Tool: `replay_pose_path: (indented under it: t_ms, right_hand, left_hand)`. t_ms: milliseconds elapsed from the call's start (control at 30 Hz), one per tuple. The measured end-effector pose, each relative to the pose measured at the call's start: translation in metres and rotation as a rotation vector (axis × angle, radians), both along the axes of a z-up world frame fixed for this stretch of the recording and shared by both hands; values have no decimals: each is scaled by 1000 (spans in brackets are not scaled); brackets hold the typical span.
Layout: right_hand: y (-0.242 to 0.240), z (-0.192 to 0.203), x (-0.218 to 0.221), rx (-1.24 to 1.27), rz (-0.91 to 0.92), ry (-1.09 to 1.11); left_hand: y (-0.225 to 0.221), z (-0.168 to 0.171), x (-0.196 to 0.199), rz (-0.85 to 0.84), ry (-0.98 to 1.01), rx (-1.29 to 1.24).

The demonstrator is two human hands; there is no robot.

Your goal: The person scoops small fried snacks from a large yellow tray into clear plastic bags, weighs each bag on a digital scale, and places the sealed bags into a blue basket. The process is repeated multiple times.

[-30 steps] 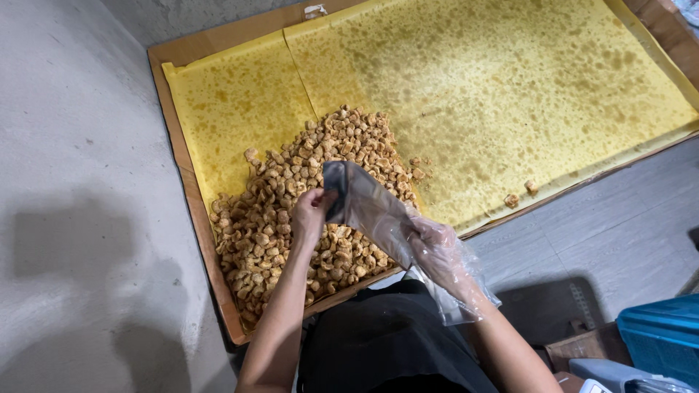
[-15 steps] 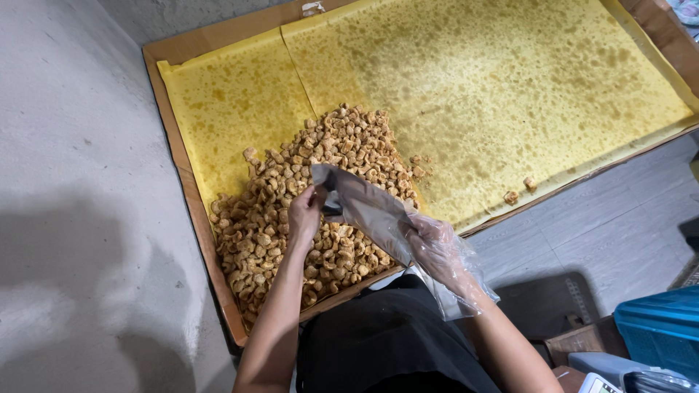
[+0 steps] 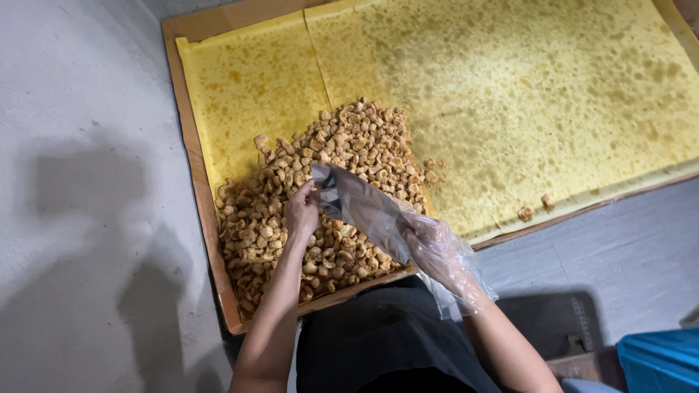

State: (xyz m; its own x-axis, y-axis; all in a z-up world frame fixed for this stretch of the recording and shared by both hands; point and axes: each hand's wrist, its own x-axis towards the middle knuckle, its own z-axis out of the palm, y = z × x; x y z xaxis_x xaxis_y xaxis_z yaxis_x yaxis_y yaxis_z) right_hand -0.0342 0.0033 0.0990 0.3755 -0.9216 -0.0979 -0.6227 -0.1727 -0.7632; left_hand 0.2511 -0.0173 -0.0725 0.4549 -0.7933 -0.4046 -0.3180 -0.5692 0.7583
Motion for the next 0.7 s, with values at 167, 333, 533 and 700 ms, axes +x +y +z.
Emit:
replay_pose_path:
  t_ms: [167,333,533,700]
  right_hand:
    - [-35,2,-10,13,38,34]
    - [-68,-16,-35,79,4,-112]
    - [-101,-48,-61,100,21,-213]
    - [-132,-60,-89,269,-21,-176]
  left_hand:
    - [-18,25,-17,93,203,-220]
    - [-39,41,-45,267,265,-233]
    - [-54,44,-70,269,233,-312]
    - [-54,45,-83,378,359,-98]
